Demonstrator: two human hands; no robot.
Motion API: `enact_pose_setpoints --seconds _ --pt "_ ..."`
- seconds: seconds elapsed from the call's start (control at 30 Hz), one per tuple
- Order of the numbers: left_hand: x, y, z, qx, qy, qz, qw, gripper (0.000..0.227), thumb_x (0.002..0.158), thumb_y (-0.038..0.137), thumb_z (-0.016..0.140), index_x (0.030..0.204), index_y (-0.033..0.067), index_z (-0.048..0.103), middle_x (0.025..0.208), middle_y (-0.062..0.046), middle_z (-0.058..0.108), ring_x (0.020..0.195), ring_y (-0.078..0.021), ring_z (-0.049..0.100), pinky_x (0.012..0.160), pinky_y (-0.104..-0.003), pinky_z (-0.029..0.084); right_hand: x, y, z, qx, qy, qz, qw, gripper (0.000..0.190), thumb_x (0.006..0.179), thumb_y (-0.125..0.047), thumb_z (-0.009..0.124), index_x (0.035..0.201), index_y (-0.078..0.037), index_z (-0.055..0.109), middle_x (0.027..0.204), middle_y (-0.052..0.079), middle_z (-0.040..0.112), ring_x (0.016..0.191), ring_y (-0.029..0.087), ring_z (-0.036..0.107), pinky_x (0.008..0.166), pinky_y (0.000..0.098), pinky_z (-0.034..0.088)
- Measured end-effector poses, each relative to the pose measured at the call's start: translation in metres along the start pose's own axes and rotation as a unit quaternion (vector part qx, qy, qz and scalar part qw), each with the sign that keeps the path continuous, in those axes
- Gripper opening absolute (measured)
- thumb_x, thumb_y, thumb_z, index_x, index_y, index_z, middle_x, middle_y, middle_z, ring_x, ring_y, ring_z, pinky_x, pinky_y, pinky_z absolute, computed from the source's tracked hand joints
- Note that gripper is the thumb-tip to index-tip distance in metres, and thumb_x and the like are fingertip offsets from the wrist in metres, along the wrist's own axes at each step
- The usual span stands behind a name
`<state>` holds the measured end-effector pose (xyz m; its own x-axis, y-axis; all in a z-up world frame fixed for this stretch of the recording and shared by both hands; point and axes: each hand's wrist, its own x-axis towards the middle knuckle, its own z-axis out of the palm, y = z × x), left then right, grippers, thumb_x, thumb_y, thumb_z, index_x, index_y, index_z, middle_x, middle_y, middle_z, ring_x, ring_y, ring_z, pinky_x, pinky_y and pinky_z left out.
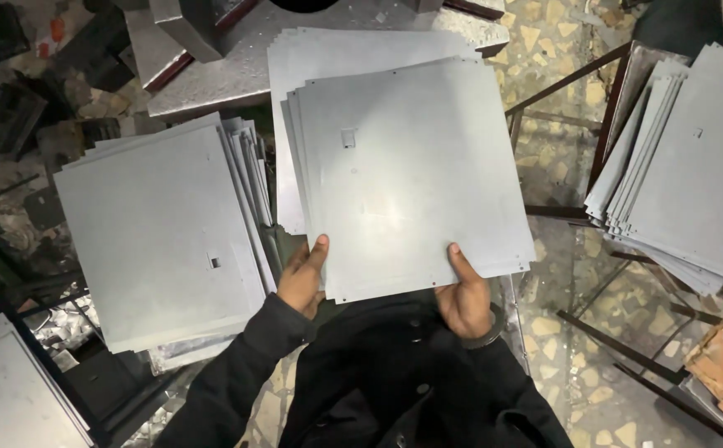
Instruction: The person repeatedly picks up rectangular metal sheets from a stack on the left and places them onto a stack on the right. The person handles the sheets by hand, aligning them as they build the new stack.
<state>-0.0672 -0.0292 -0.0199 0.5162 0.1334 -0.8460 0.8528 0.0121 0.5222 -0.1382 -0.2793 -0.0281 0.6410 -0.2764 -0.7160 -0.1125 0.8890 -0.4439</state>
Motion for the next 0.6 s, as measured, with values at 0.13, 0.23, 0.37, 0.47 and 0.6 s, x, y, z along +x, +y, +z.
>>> enact_pose_setpoints --seconds 0.13,0.23,0.37,0.47,0.6 --pt "0.086 -0.024 -0.025 -0.002 -0.100 0.023 0.995 0.091 0.098 0.057 0.065 0.155 -0.0069 0.033 0.150 -0.032 0.040 0.133 -0.0470 0.051 0.095 -0.061 0.053 0.012 0.005 -0.012 0.021 0.009 0.022 0.999 0.042 0.093 -0.009 0.067 0.134 -0.013 0.059 0.127 0.009 0.071 0.112 0.031 0.070 0.099 0.0591 0.056" --pt "0.108 0.002 -0.017 -0.060 -0.140 0.069 0.986 0.083 0.099 0.051 0.066 0.150 -0.0081 0.039 0.145 -0.033 0.045 0.132 -0.0483 0.050 0.098 -0.063 0.051 0.019 0.008 -0.021 0.035 0.013 0.033 0.999 0.037 0.092 -0.007 0.069 0.128 -0.013 0.063 0.122 0.010 0.072 0.109 0.032 0.071 0.096 0.0607 0.057" --pt "0.146 0.035 0.001 -0.114 -0.140 0.122 0.976 0.084 0.096 0.048 0.076 0.151 -0.0044 0.041 0.141 -0.024 0.051 0.129 -0.0400 0.053 0.101 -0.055 0.052 0.008 0.001 -0.004 0.033 0.027 0.023 0.999 0.039 0.091 -0.006 0.070 0.128 -0.013 0.062 0.121 0.010 0.073 0.110 0.032 0.070 0.097 0.0607 0.056" --pt "0.180 0.041 0.001 -0.078 -0.105 0.150 0.980 0.094 0.089 0.049 0.088 0.152 -0.0042 0.042 0.140 -0.026 0.054 0.130 -0.0392 0.053 0.104 -0.055 0.049 -0.004 -0.008 0.009 0.022 0.032 0.008 0.999 0.040 0.090 -0.007 0.072 0.129 -0.010 0.061 0.120 0.010 0.072 0.110 0.032 0.070 0.097 0.0594 0.056" --pt "0.144 0.068 0.018 -0.008 -0.034 0.202 0.979 0.100 0.074 0.049 0.101 0.147 0.0037 0.051 0.132 -0.023 0.061 0.126 -0.0340 0.059 0.106 -0.050 0.050 -0.003 -0.005 0.002 0.027 0.006 -0.014 1.000 0.040 0.091 -0.004 0.073 0.128 -0.008 0.060 0.116 0.008 0.073 0.106 0.030 0.072 0.093 0.0547 0.059"
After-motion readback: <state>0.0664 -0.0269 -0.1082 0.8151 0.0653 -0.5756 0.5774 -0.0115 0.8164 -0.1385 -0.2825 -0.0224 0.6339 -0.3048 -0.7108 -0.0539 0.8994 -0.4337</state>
